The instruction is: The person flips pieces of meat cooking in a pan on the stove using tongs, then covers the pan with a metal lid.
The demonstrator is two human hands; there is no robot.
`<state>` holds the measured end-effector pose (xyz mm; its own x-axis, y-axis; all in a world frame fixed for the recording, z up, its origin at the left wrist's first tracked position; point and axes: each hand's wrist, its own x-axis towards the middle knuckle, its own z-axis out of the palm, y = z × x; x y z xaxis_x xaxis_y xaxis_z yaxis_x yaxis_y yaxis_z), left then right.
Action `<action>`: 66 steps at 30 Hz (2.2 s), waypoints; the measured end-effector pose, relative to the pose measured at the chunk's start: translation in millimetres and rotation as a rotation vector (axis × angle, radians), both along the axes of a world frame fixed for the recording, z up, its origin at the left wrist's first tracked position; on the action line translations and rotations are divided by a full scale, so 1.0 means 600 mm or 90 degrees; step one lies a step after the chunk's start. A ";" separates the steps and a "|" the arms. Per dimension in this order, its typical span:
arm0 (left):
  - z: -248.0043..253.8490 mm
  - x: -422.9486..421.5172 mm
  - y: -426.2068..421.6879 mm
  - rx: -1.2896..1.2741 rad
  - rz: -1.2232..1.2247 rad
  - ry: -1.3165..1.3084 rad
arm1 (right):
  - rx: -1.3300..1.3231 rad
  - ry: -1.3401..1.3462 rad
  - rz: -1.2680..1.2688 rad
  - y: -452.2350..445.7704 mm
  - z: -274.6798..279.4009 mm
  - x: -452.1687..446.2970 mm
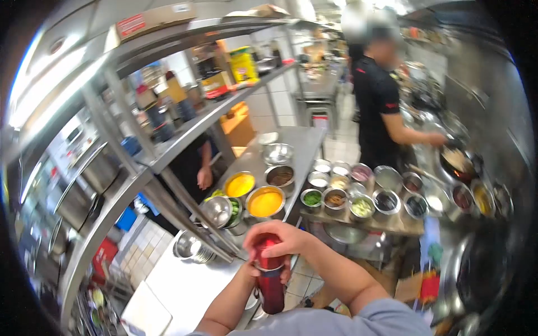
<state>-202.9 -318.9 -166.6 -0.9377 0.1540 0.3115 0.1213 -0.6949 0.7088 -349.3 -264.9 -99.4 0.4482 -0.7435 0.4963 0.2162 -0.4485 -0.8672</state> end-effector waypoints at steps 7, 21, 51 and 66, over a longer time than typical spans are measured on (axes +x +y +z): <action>0.073 -0.023 0.029 -0.870 0.799 -0.204 | -0.048 -0.048 -0.707 0.033 -0.047 0.004; 0.610 0.277 -0.128 -0.874 1.779 0.272 | 0.291 -0.237 -0.564 0.178 -0.177 -0.144; -0.523 -0.071 0.055 -0.766 -0.095 -0.456 | 0.291 0.361 -0.609 0.142 -0.432 -0.144; -0.640 -0.299 -0.062 -0.922 -0.641 -0.272 | 1.087 0.170 -1.072 0.417 -0.716 -0.030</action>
